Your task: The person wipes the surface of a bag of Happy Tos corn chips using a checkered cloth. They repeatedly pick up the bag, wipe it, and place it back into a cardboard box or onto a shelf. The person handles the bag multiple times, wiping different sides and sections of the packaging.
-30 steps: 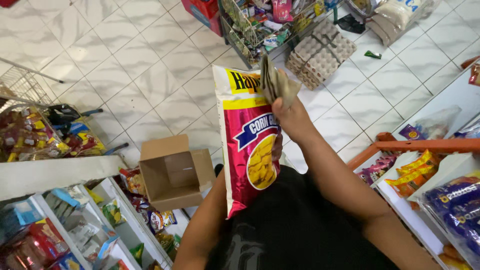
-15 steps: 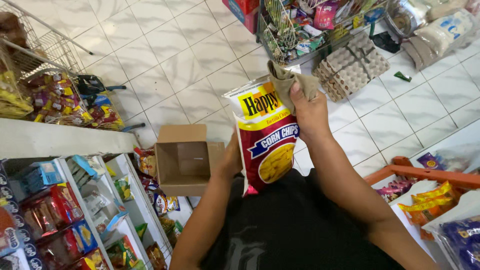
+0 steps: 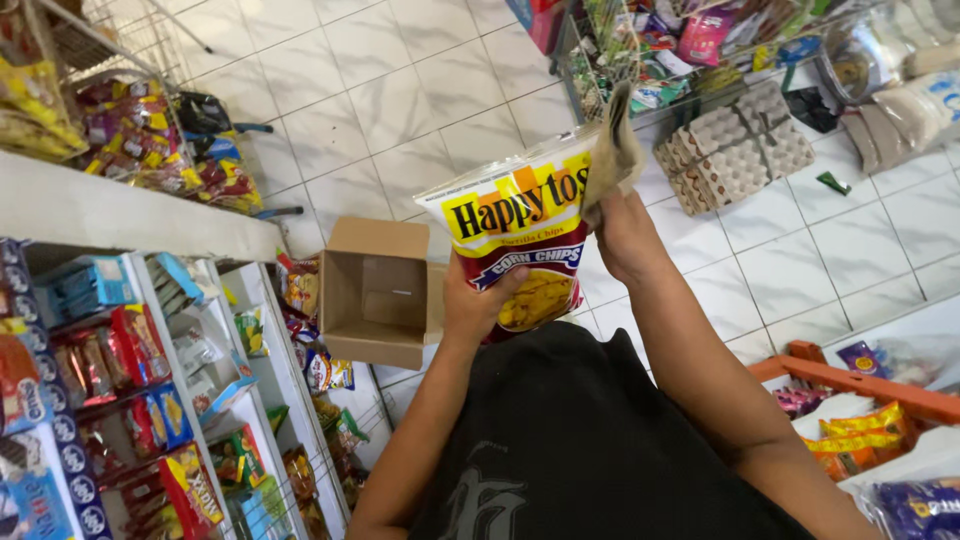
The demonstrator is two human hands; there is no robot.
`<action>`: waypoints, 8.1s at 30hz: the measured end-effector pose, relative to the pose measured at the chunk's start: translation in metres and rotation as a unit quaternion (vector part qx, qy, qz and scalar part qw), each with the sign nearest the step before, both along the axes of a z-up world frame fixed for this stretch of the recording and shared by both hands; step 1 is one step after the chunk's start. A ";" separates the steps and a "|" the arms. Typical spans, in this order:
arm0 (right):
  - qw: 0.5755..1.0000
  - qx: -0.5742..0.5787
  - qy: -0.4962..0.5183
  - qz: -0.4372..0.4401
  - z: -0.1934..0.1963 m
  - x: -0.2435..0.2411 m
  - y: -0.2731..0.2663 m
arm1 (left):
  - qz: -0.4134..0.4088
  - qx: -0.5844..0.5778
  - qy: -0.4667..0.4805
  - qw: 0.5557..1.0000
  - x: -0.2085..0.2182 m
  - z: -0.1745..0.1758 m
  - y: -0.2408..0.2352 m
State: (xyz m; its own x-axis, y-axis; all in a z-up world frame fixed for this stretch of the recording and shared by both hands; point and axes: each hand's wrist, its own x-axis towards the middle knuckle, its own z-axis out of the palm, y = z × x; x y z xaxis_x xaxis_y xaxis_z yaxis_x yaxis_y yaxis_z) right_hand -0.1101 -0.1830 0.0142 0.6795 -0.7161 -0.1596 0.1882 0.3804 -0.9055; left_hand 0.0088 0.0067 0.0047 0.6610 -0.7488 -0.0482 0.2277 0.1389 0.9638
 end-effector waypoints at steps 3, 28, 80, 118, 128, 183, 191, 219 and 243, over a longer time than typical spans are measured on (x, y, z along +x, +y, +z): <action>0.993 0.097 -0.072 -0.017 0.006 0.009 0.012 | -0.002 0.048 -0.017 0.999 0.007 0.004 0.005; 0.973 -0.162 0.164 0.015 0.020 0.120 0.064 | 0.056 0.085 -0.011 0.995 0.069 0.018 0.049; 0.630 -0.529 -0.174 0.541 0.006 0.238 0.056 | 0.713 -0.254 0.215 0.617 0.094 -0.026 0.023; 0.433 -0.399 -0.081 0.804 -0.088 -0.007 0.376 | 0.972 0.003 0.134 0.191 -0.508 -0.032 0.202; 0.179 -0.378 -0.296 0.859 -0.063 -0.070 0.408 | 0.972 -0.014 0.197 0.131 -0.548 -0.060 0.166; 0.450 -0.034 0.023 0.892 -0.047 0.149 0.196 | 0.787 0.194 0.196 0.552 -0.185 -0.049 0.175; 0.445 -0.567 -0.312 0.619 -0.033 0.197 0.200 | 0.655 0.291 0.109 0.689 -0.071 -0.024 0.130; 0.878 -0.209 0.038 0.429 -0.064 0.297 0.146 | 0.238 0.348 -0.013 0.907 0.106 0.037 0.243; 0.901 -0.184 0.174 0.353 -0.066 0.286 0.218 | 0.015 0.442 -0.127 0.888 0.160 0.057 0.262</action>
